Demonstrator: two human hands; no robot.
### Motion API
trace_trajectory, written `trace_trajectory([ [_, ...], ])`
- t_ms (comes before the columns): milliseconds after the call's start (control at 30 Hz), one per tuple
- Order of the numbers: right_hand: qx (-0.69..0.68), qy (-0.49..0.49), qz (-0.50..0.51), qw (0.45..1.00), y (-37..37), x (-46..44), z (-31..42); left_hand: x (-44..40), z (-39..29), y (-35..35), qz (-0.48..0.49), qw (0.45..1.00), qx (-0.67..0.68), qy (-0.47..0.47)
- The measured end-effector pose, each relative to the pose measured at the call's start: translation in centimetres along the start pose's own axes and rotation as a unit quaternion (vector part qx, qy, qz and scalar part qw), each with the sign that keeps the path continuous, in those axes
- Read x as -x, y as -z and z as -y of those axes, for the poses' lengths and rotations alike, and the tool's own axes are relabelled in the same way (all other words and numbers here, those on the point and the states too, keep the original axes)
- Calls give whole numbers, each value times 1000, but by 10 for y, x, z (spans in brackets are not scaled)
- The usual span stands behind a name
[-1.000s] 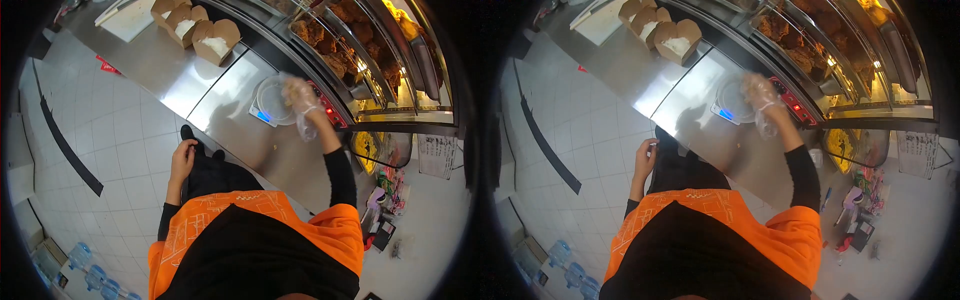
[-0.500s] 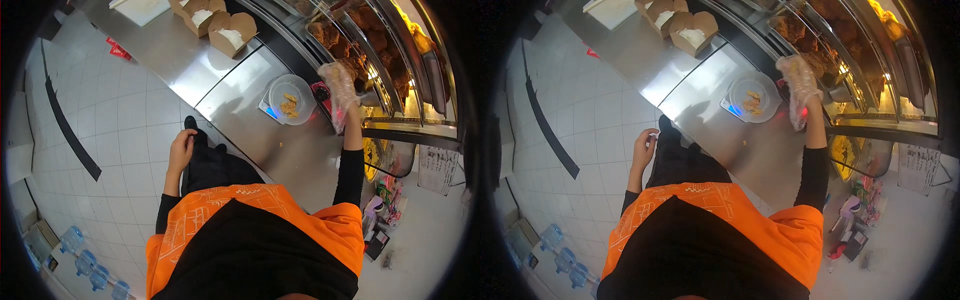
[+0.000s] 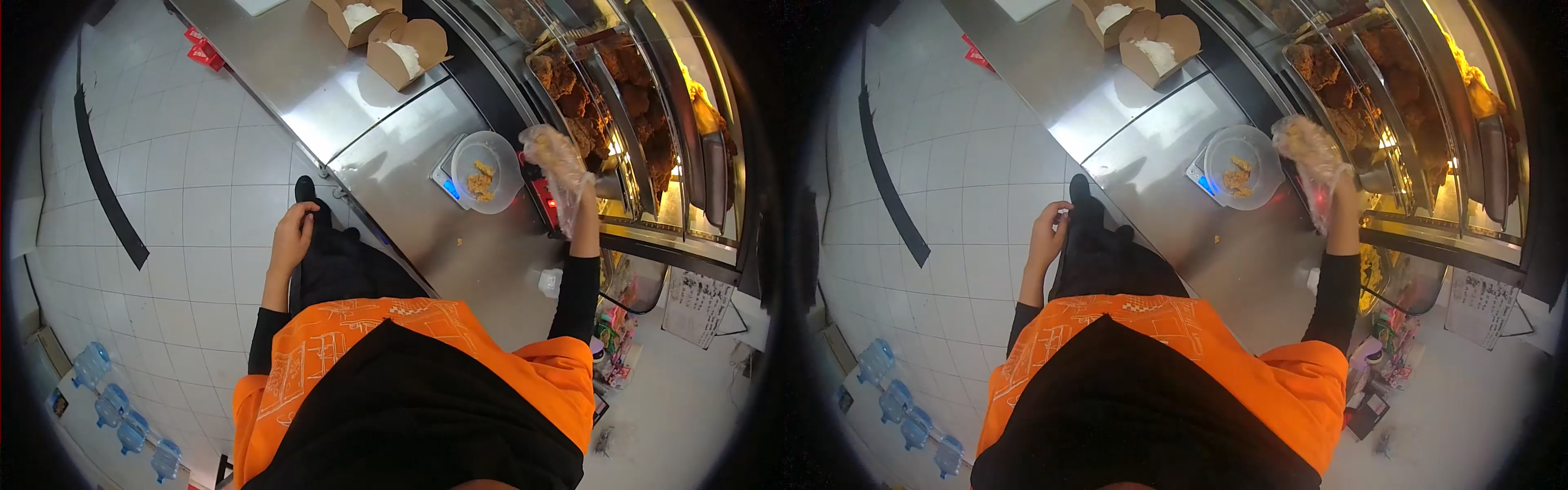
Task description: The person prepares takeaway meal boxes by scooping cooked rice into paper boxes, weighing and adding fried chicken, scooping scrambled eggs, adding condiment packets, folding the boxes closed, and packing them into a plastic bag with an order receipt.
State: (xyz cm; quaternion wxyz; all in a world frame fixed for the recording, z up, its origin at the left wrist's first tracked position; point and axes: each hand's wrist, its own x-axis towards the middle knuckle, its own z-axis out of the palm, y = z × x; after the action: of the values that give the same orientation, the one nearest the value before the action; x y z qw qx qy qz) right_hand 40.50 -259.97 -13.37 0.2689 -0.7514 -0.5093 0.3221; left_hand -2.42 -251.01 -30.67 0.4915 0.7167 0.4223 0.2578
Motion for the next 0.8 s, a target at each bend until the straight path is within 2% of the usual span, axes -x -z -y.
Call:
trace_trajectory([
  [100,44,-194,44,979,-16,5,3,-1,5,-1,-1,1000,-11,-28],
  [200,97,-161,78,979,-24,2,-36,-4,6,-1,6,999,-18,-36],
  [233,16,-131,104,986,-28,4,-41,-5,6,-1,8,999,-17,-36],
  [333,-80,-162,96,979,-25,8,-30,-9,5,0,15,999,-17,-32],
  [433,-36,-98,-76,992,-13,9,8,-12,4,1,18,999,-19,-31],
  [467,-96,-45,-117,988,-4,3,-11,-13,7,0,15,999,-16,-38],
  [533,-51,-71,-158,984,0,5,19,-16,8,-1,11,999,-13,-44],
  [633,86,-69,-30,993,-8,5,-1,-19,3,-1,7,999,-12,-30],
  [667,205,-28,13,978,-15,4,-9,-19,1,-1,8,1000,-7,-15],
  [733,267,-3,-67,961,-41,10,-14,-20,2,-1,0,1000,0,-16],
  [800,315,-80,-168,931,-51,17,-13,-19,5,-2,-18,999,3,-45],
])
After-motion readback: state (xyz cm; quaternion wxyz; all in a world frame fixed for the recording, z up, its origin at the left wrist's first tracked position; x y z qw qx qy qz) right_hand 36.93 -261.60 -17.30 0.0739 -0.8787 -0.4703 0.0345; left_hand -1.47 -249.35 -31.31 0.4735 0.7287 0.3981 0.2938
